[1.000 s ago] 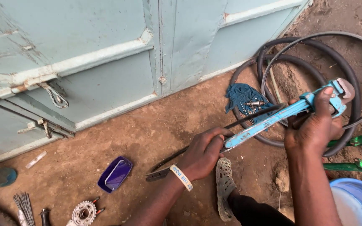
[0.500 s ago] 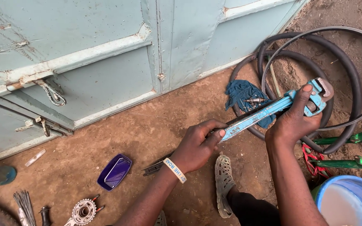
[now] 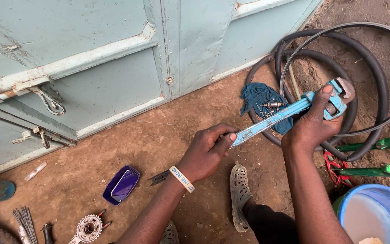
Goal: The person uses a blue pipe wrench to bend and straighten a bicycle rim. They repeatedly clamp the rim, apply force to adjust its shape, and inspect the alignment by holding it up. The person continues this process throughout the clip.
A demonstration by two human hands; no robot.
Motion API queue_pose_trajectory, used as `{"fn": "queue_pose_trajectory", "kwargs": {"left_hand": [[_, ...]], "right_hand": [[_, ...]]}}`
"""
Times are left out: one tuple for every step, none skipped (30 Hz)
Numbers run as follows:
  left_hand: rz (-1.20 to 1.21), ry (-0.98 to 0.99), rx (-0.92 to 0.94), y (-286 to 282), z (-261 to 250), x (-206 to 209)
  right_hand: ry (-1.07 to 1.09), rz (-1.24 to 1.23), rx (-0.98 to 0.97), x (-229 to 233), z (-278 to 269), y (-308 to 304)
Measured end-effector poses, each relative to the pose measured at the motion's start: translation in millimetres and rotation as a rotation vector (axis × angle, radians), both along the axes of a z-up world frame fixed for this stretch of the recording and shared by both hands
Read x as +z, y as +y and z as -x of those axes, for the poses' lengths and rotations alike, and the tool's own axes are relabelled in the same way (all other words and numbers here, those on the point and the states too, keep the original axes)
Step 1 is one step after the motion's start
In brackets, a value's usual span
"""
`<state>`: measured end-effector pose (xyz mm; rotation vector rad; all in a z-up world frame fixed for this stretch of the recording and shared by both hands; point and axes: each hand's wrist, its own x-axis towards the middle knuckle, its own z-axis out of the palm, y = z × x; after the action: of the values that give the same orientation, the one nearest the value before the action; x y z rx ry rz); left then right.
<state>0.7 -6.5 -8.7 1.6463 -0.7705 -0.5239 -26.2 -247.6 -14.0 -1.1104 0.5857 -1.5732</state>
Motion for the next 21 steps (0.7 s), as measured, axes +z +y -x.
{"fn": "queue_pose_trajectory", "kwargs": {"left_hand": [[-0.001,0.000,-0.002,0,0,0],[-0.008,0.000,-0.005,0,0,1],[-0.016,0.000,-0.008,0,0,2],[-0.017,0.000,-0.010,0,0,2],[-0.018,0.006,-0.004,-1,-1,2],[-0.019,0.013,0.002,-1,0,2],[-0.020,0.015,0.001,-2,0,3],[-0.009,0.005,0.009,-3,0,3],[0.003,-0.004,0.017,-4,0,4],[0.002,-0.004,0.017,-4,0,4],[-0.004,-0.017,0.031,-5,-1,5],[-0.008,-0.029,0.045,-5,-1,5],[-0.009,-0.029,0.044,-5,-2,5],[0.000,-0.052,0.057,-4,-3,5],[0.010,-0.075,0.071,-4,-4,6],[0.008,-0.072,0.073,-3,-7,5],[-0.008,-0.132,0.082,-2,-10,4],[-0.023,-0.193,0.094,-1,-13,3],[-0.024,-0.192,0.098,0,-16,3],[-0.011,-0.221,0.099,1,-19,3],[0.002,-0.251,0.100,3,-22,3]], "right_hand": [[0.000,-0.001,-0.002,-2,1,-1],[-0.015,-0.016,0.010,-3,1,-3],[-0.030,-0.030,0.023,-4,2,-5],[-0.029,-0.032,0.022,-2,2,-4],[-0.038,-0.066,0.017,0,3,-3],[-0.046,-0.101,0.012,2,3,-2],[-0.044,-0.102,0.010,3,4,-2],[-0.044,-0.096,-0.014,4,3,-3],[-0.043,-0.090,-0.038,5,3,-3],[-0.043,-0.091,-0.038,4,3,-4],[-0.052,-0.083,-0.031,3,3,-5],[-0.061,-0.074,-0.024,2,3,-7],[-0.061,-0.075,-0.025,4,4,-5],[-0.038,-0.117,-0.049,6,5,-4],[-0.015,-0.158,-0.072,8,5,-2],[-0.012,-0.160,-0.070,21,7,5],[0.072,-0.400,-0.068,33,8,12],[0.156,-0.637,-0.061,46,9,20],[0.158,-0.637,-0.057,48,11,17],[0.157,-0.733,-0.042,49,12,14],[0.156,-0.829,-0.028,49,13,11]]}}
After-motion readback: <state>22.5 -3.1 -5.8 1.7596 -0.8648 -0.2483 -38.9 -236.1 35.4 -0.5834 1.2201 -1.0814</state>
